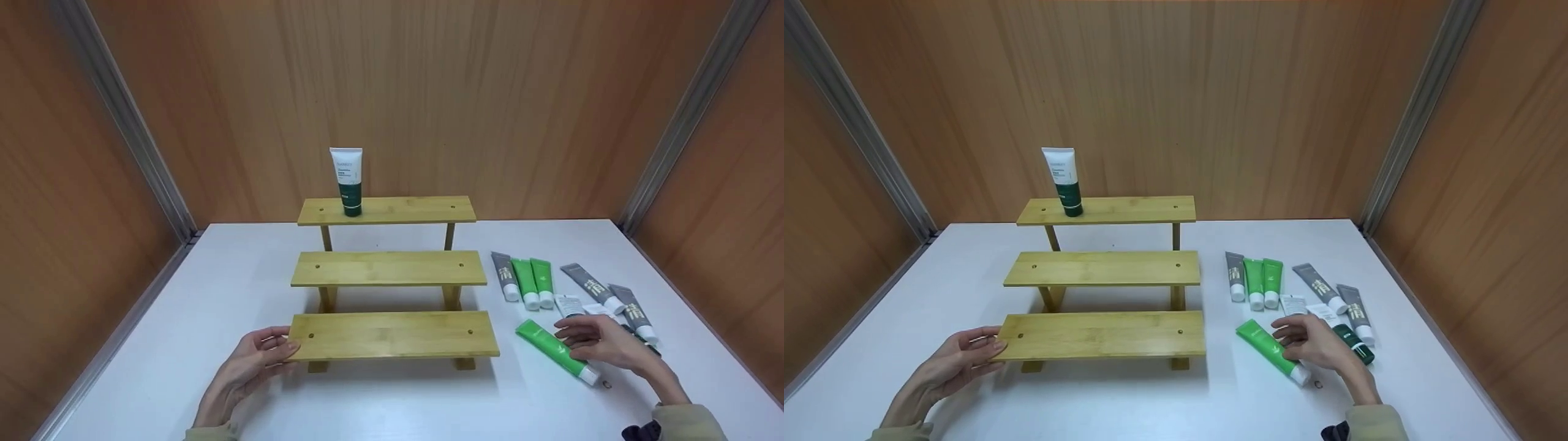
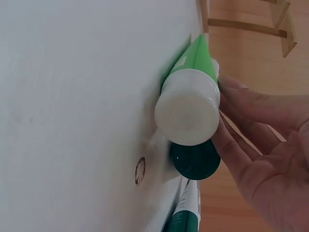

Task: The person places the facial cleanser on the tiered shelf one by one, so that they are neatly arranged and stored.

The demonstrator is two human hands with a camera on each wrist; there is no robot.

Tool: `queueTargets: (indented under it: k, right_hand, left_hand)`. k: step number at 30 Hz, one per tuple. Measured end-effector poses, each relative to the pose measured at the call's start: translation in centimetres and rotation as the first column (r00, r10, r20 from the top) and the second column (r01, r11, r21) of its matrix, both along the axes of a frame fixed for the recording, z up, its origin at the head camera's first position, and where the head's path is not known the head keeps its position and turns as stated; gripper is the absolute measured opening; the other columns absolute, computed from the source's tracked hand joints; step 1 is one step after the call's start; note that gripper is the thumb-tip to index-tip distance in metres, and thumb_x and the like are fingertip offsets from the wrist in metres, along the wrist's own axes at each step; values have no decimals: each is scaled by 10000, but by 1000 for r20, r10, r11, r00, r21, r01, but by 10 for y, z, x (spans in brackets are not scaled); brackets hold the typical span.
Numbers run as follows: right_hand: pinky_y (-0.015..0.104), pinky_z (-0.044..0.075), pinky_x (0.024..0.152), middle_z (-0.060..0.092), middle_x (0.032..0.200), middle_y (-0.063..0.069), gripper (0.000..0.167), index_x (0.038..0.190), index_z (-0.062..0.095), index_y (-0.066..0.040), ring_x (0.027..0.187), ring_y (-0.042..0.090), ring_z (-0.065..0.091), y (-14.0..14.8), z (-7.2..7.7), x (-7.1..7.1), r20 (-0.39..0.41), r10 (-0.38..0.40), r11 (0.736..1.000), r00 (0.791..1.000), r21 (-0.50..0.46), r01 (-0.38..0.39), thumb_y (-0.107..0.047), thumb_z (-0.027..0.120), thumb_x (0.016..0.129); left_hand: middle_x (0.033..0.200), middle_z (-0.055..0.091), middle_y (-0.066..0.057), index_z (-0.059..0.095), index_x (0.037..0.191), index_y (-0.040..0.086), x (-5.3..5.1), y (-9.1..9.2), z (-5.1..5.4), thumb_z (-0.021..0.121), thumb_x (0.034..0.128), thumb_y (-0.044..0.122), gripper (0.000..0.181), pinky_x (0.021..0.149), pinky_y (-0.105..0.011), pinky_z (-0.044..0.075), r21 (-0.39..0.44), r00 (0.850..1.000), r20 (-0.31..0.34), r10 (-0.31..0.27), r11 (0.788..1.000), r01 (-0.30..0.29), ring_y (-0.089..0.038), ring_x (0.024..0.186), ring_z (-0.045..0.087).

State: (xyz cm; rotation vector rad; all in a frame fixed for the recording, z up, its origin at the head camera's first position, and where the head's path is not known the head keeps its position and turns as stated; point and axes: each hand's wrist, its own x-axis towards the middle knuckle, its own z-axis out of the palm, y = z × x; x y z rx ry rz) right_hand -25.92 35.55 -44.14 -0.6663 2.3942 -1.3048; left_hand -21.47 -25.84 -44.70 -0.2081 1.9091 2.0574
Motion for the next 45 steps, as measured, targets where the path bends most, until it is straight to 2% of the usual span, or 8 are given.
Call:
queueTargets:
  k: [7,15,22,31,39,45]
  right_hand:
    - [134,560,831,655,1207,345,556,1324,512,179,1002,23,689,-6,1,-2,-14,-24,996,1000,91,26,-59,746,879]
    - [159,568,817,677,1172,323,557,1300,532,176,1021,215,708,-9,2,-1,-28,-11,990,1000,140,15,-61,766,854]
    - [165,563,790,706,1120,273,504,1243,602,140,951,83,688,-10,1,-2,-41,12,983,999,182,-5,-91,789,836]
    - [178,547,751,728,1062,183,459,1202,659,82,909,66,663,-14,3,-2,-61,37,971,997,239,-21,-135,808,826]
    - [186,551,756,726,1059,165,454,1213,659,74,922,119,666,-15,3,-2,-62,43,963,997,270,-25,-126,802,831]
    - [183,544,747,723,1044,143,455,1210,664,67,900,72,642,-16,3,-3,-71,45,963,996,269,-25,-137,802,828]
  left_hand:
    - [975,592,6,393,1421,-78,0,-1,0,736,919,104,634,801,-271,636,17,1000,-6,-7,1000,7,-109,861,693]
    - [974,591,-4,383,1425,-90,0,0,0,740,915,100,651,797,-269,637,7,1000,-4,-6,1000,6,-114,859,696]
    - [978,595,-12,362,1432,-105,-1,1,0,737,913,84,668,813,-276,637,0,1000,-9,-4,1000,4,-118,861,700]
    - [992,613,-21,388,1430,-92,-1,0,-1,740,911,91,653,818,-292,639,-13,1000,-4,-1,1000,1,-130,867,704]
    - [998,620,-23,368,1444,-96,0,0,-1,738,916,102,675,818,-286,638,-13,1000,-7,-5,1000,5,-128,874,704]
    - [995,619,-16,366,1441,-94,0,-1,-1,738,915,102,674,797,-265,635,6,1000,-8,-16,1000,16,-117,866,702]
